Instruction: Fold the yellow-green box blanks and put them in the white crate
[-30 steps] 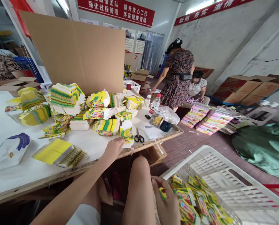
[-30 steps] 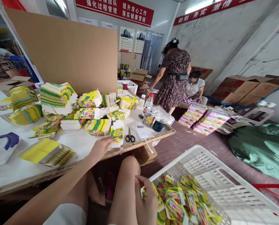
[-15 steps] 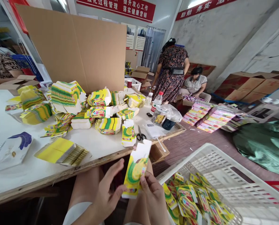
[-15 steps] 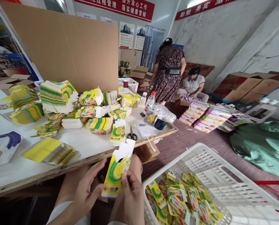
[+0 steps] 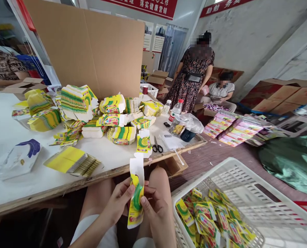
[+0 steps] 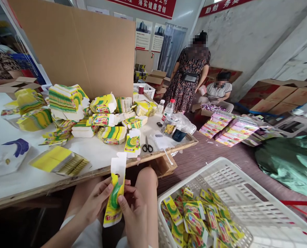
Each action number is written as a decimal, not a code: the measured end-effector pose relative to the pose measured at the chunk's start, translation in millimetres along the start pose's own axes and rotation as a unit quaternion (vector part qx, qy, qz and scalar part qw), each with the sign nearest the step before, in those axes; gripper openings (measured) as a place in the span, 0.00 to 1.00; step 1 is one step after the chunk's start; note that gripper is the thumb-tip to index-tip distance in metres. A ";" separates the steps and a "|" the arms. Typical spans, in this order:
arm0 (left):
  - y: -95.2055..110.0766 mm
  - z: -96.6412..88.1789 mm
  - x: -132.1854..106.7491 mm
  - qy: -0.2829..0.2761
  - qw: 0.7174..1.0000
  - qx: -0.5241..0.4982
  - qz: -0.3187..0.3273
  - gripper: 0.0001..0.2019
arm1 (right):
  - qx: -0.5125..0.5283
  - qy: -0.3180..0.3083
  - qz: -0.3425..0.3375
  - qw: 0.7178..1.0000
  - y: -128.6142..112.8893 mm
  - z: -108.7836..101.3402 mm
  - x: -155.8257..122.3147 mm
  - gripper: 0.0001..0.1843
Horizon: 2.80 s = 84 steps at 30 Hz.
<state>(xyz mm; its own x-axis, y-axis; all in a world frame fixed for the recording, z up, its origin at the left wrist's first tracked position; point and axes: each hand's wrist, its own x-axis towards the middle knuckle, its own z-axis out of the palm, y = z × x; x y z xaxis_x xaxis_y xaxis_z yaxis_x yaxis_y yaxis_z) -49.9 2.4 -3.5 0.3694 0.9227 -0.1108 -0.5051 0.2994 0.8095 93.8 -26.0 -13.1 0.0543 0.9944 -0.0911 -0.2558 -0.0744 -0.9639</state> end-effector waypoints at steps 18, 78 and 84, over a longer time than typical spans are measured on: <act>-8.4 -2.4 4.9 0.062 0.995 0.078 0.025 0.18 | -0.136 0.038 -0.012 0.990 -0.5 -2.7 0.3 0.16; -5.2 -15.0 -18.9 -0.020 0.983 0.180 -0.024 0.30 | -0.405 -0.059 -0.108 0.906 -13.9 -13.3 21.3 0.21; 1.3 -18.1 -18.8 -0.008 0.988 0.151 -0.010 0.29 | -0.359 -0.089 -0.122 0.921 -16.7 -20.1 21.7 0.21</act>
<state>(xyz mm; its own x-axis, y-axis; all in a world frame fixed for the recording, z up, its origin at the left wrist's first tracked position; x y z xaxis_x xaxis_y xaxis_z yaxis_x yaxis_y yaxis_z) -71.7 -10.2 -10.8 0.3898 0.9129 -0.1213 -0.2424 0.2288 0.9428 118.7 -4.7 -4.1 -0.1499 0.9800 0.1305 0.4505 0.1852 -0.8733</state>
